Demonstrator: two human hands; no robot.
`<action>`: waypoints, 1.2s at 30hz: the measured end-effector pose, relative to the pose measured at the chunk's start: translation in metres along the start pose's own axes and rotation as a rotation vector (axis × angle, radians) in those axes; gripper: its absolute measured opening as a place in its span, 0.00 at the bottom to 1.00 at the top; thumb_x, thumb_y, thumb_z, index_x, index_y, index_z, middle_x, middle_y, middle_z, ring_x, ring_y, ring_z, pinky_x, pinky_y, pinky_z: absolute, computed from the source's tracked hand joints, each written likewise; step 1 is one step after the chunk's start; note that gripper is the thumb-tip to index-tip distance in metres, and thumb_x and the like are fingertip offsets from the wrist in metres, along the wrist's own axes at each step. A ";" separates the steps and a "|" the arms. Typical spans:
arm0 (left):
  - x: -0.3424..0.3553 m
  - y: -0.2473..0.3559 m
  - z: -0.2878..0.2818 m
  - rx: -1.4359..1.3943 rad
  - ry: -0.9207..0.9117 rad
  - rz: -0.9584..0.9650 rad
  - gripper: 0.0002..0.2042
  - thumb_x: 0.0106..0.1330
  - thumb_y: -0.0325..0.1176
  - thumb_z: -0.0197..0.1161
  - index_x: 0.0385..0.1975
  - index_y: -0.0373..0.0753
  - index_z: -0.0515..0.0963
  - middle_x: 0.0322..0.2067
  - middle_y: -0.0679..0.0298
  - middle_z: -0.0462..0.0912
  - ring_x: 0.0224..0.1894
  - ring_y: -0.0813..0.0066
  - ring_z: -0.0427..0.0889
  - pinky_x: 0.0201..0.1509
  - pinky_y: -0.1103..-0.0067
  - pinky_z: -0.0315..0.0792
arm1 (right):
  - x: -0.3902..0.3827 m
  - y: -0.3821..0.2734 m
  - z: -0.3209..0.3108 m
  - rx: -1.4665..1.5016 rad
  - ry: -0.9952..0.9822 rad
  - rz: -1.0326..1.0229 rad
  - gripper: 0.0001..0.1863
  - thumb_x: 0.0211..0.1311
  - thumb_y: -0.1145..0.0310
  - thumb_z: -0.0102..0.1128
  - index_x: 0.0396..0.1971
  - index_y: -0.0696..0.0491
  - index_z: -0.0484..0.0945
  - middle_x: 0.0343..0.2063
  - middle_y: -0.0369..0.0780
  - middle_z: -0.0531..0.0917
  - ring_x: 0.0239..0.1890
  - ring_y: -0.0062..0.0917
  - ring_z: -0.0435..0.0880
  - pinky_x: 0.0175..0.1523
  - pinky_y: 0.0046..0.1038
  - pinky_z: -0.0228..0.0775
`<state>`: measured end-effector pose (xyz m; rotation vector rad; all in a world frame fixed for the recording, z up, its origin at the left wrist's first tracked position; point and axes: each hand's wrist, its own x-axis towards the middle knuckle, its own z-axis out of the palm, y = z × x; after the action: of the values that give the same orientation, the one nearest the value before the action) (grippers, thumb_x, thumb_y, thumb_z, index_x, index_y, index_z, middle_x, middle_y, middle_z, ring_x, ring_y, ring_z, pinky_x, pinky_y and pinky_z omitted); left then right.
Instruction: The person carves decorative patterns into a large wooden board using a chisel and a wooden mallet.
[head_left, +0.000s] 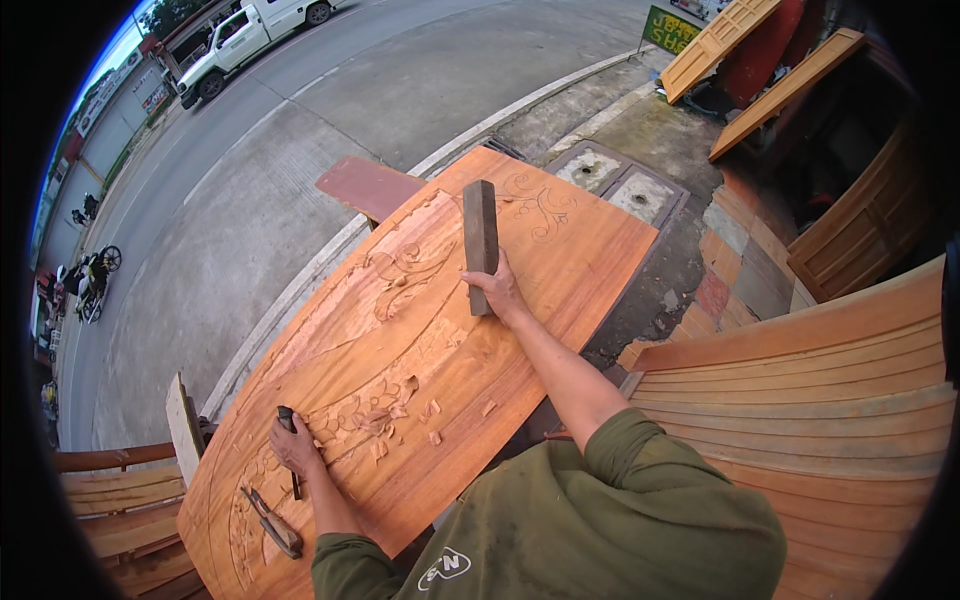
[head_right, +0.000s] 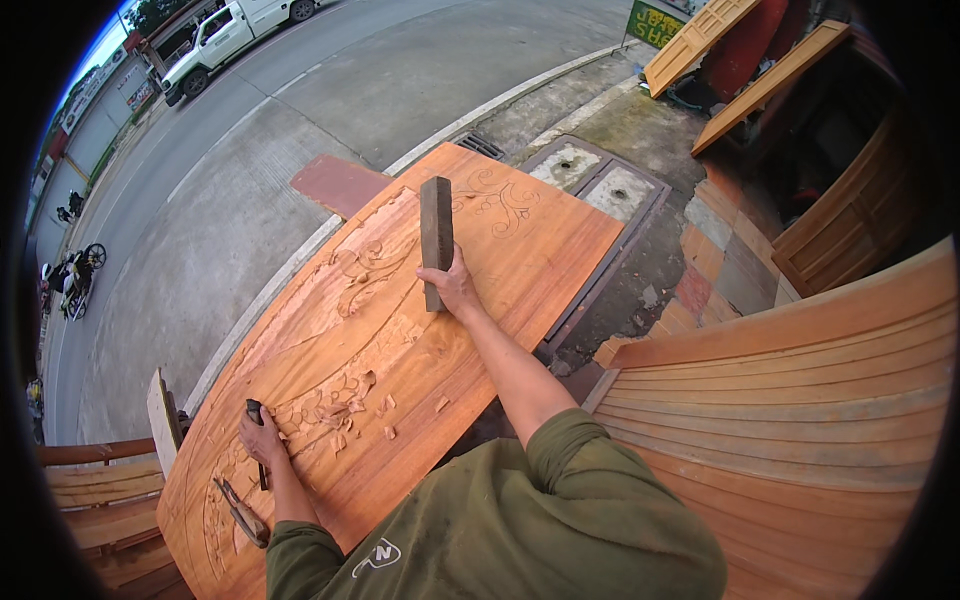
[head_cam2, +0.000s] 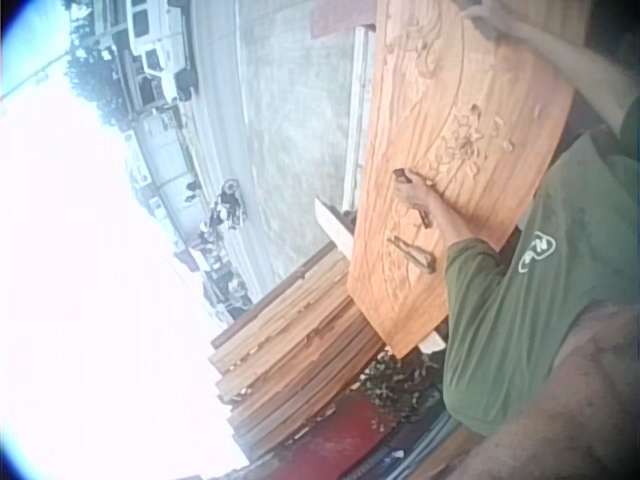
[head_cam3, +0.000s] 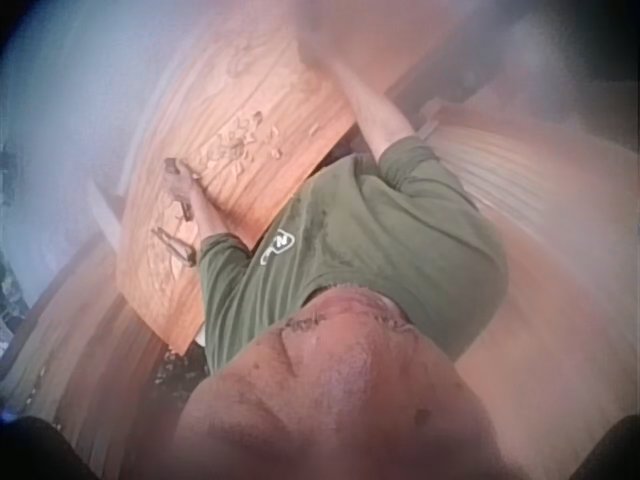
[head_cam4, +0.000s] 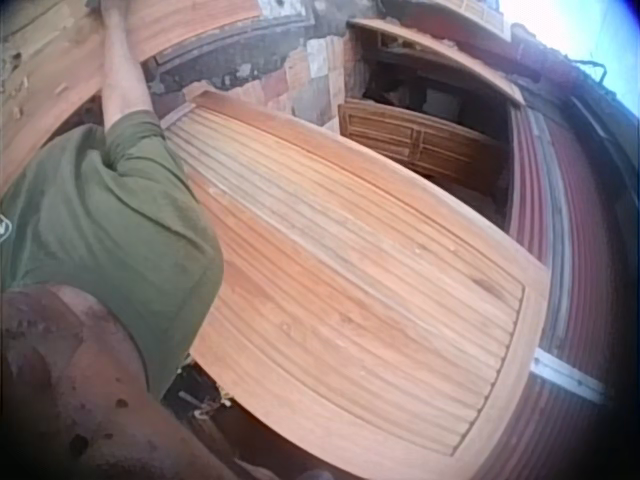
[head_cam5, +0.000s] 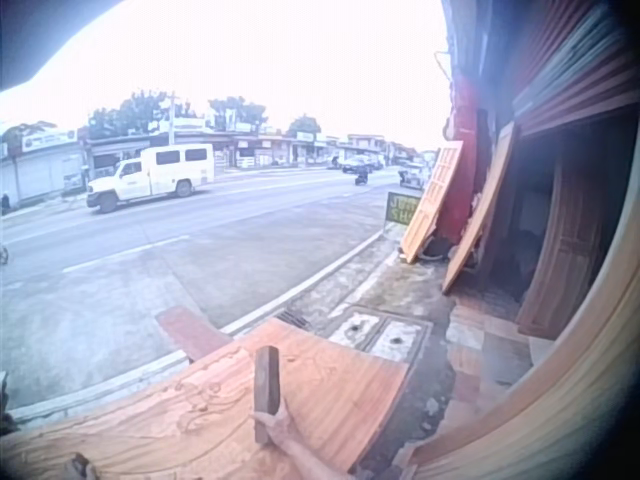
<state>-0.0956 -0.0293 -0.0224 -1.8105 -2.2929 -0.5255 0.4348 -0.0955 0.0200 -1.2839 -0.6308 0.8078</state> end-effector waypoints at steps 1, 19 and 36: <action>0.000 0.000 0.000 0.001 -0.011 -0.006 0.25 0.72 0.52 0.68 0.60 0.41 0.81 0.55 0.56 0.84 0.56 0.49 0.81 0.60 0.56 0.76 | -0.001 0.000 0.000 -0.001 0.000 0.002 0.43 0.58 0.62 0.77 0.70 0.60 0.66 0.50 0.43 0.85 0.48 0.28 0.84 0.55 0.31 0.79; 0.000 0.004 -0.002 0.003 -0.013 -0.008 0.25 0.73 0.50 0.68 0.60 0.40 0.81 0.55 0.53 0.83 0.57 0.48 0.81 0.61 0.58 0.75 | -0.004 -0.010 -0.001 0.067 -0.037 0.036 0.39 0.59 0.66 0.76 0.68 0.59 0.67 0.42 0.41 0.85 0.39 0.24 0.84 0.45 0.29 0.80; 0.006 0.007 -0.014 -0.081 0.055 -0.037 0.19 0.67 0.46 0.72 0.49 0.41 0.78 0.47 0.56 0.83 0.54 0.52 0.80 0.58 0.56 0.75 | -0.005 -0.009 0.008 0.091 -0.147 0.079 0.29 0.66 0.64 0.74 0.61 0.54 0.68 0.37 0.38 0.81 0.29 0.22 0.84 0.35 0.28 0.80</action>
<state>-0.0915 -0.0274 -0.0065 -1.7693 -2.3040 -0.6747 0.4266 -0.0957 0.0301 -1.1794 -0.6559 0.9925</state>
